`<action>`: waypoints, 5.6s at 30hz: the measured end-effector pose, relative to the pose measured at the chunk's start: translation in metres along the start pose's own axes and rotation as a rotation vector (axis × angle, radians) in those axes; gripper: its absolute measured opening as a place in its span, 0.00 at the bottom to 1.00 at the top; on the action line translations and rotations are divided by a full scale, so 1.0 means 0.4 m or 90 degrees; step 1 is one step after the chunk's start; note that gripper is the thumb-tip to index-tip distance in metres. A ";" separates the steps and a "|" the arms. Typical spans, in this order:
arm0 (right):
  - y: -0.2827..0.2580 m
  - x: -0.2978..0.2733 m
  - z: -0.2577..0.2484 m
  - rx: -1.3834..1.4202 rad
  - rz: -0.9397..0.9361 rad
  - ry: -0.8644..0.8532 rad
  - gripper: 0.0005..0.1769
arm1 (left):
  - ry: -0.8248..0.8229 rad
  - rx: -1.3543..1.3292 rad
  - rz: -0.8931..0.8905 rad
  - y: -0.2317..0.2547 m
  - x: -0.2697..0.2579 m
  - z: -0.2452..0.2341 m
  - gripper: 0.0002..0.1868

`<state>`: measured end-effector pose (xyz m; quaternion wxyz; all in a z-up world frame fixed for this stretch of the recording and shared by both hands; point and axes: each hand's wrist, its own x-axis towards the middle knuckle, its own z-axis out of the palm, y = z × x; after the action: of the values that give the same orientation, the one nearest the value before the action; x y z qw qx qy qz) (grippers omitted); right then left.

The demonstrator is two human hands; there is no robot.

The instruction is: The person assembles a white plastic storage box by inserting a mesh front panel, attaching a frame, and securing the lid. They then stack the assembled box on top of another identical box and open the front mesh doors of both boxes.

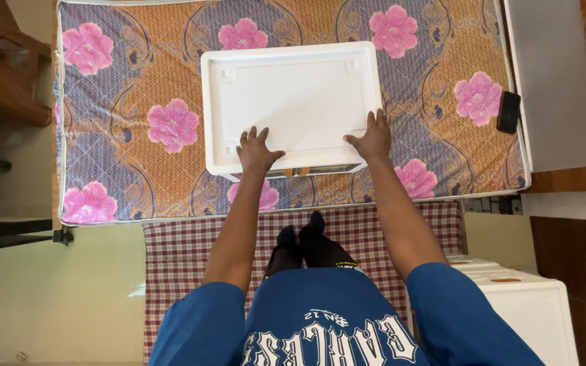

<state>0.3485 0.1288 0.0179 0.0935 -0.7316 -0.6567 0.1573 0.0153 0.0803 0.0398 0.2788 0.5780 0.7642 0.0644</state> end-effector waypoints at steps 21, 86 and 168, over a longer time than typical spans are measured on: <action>-0.090 0.272 -0.005 -0.014 -0.114 -0.047 0.65 | 0.107 0.015 -0.167 -0.079 0.119 -0.098 0.59; 0.141 0.082 0.041 0.317 -0.043 0.200 0.30 | 0.327 -0.492 -0.138 -0.421 0.078 0.026 0.18; 0.372 -1.099 -0.408 0.806 0.469 0.716 0.23 | -0.291 -0.758 0.200 0.416 -0.025 0.062 0.13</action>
<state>0.5063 -0.3130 0.1663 0.7256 -0.6753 -0.0317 0.1285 0.1706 0.1192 0.0926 0.6935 0.4287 0.4261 0.3921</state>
